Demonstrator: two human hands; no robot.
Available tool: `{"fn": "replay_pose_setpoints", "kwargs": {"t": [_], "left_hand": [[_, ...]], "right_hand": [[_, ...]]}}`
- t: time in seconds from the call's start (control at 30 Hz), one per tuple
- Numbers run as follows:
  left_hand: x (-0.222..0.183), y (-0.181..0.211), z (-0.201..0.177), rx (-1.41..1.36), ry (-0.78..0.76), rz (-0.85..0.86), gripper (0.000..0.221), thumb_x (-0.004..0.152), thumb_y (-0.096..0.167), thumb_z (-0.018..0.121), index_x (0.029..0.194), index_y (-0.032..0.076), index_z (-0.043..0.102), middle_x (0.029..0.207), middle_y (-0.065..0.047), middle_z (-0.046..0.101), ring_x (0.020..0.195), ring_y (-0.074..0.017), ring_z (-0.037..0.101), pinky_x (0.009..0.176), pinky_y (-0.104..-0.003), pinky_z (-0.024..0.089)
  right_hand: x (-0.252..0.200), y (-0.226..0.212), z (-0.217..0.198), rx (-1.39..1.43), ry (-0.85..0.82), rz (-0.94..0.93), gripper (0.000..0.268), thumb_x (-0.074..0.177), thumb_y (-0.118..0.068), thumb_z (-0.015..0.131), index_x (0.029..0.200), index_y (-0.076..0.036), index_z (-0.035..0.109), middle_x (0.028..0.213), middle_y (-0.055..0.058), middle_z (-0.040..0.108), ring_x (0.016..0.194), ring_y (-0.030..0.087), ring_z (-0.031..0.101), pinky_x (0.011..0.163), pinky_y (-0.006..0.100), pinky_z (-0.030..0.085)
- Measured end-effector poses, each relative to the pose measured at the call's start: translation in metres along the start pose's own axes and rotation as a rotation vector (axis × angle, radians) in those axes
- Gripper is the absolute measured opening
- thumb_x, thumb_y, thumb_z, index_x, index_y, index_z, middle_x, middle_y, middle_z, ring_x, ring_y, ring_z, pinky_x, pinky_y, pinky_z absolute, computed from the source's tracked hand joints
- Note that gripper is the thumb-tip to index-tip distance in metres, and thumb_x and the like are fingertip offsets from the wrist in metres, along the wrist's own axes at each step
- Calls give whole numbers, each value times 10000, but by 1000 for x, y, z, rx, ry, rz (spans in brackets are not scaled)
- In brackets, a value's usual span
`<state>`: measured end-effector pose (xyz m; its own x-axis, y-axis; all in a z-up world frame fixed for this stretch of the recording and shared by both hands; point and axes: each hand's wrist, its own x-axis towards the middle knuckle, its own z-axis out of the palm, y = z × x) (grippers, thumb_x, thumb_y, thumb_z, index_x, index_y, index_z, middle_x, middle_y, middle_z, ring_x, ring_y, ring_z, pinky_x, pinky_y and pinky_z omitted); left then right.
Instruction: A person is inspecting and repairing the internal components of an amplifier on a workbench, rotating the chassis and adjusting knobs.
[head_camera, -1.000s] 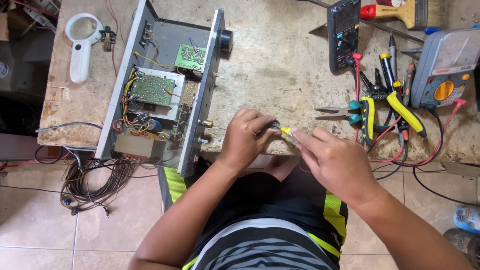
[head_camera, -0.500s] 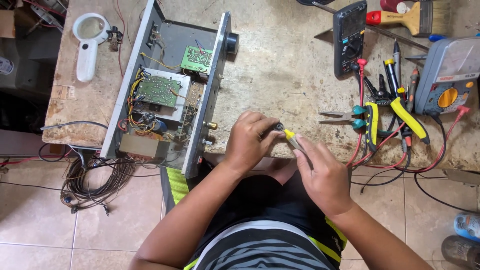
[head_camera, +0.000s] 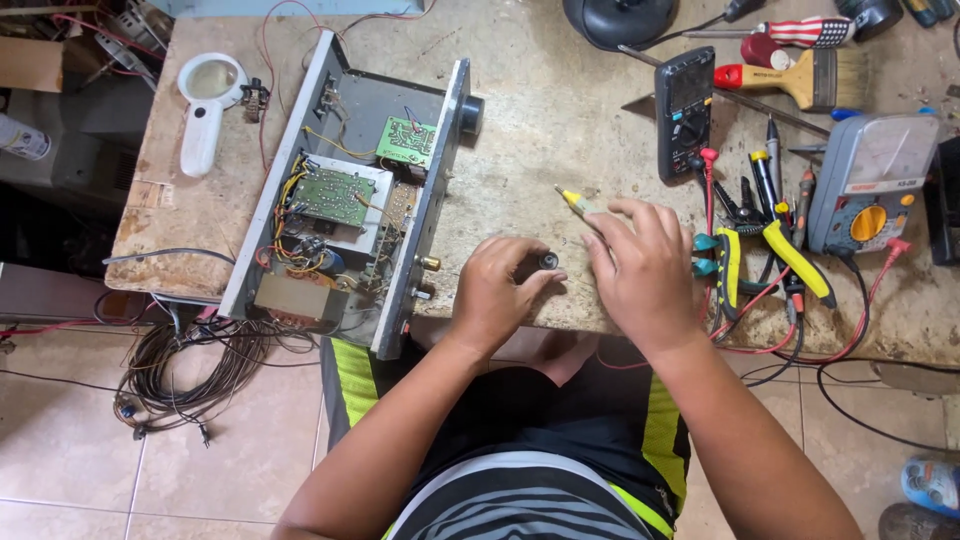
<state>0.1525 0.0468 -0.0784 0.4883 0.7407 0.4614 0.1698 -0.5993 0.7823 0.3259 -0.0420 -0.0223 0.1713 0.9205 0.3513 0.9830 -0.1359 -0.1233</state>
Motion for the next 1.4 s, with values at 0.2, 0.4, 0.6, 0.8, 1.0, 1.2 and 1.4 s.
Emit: {"fn": "replay_pose_setpoints", "kwargs": {"t": [0.2, 0.4, 0.6, 0.8, 1.0, 1.2, 1.4], "left_hand": [[-12, -22, 18, 108, 20, 31, 279, 767, 222, 856, 1000, 180, 708, 890, -9, 722, 891, -250, 709, 846, -376, 574], [-12, -20, 19, 156, 13, 9, 311, 753, 226, 850, 1027, 191, 707, 908, -5, 706, 905, -241, 700, 849, -370, 575], [-10, 1, 17, 212, 143, -4, 502, 821, 287, 820, 1243, 97, 626, 1134, -121, 610, 980, -333, 686, 866, -431, 594], [-29, 46, -22, 132, 297, 134, 485, 858, 223, 820, 1291, 99, 641, 1179, -156, 561, 1039, -371, 664, 878, -435, 576], [-75, 81, -112, 124, 387, 301, 242, 952, 158, 769, 1160, 106, 658, 1166, -107, 571, 971, -256, 665, 864, -395, 616], [-60, -24, -226, 425, 643, 298, 237, 920, 109, 782, 1088, 39, 631, 1040, -109, 611, 867, -233, 607, 800, -350, 558], [-3, -94, -277, 176, 548, -88, 127, 992, -31, 716, 1109, -34, 667, 938, -150, 654, 801, -250, 646, 672, -325, 519]], "right_hand": [[-6, -21, 8, 330, 5, -47, 118, 897, -298, 807, 975, -210, 795, 943, -15, 704, 900, 246, 691, 789, 399, 533], [-8, -24, 15, 456, 39, -17, 78, 962, -223, 751, 1020, -174, 771, 935, -1, 718, 898, 247, 709, 814, 385, 536], [0, -35, -4, 708, 125, 241, 89, 979, -134, 760, 1063, -105, 765, 977, 60, 780, 965, 200, 746, 834, 344, 569], [31, -59, 5, 893, 124, 235, 141, 882, -27, 810, 1019, -51, 786, 903, 119, 735, 855, 191, 740, 787, 303, 588], [36, -102, 20, 748, -83, 106, 169, 932, -201, 737, 1038, -75, 776, 1029, 70, 773, 953, 184, 726, 868, 309, 582], [67, -71, 59, 717, -50, 259, 162, 930, -147, 794, 1081, -88, 779, 972, 92, 782, 887, 173, 731, 825, 309, 610], [107, -101, 55, 988, -59, 395, 214, 858, -68, 843, 1059, -49, 775, 905, 107, 779, 829, 109, 700, 777, 302, 607]]}}
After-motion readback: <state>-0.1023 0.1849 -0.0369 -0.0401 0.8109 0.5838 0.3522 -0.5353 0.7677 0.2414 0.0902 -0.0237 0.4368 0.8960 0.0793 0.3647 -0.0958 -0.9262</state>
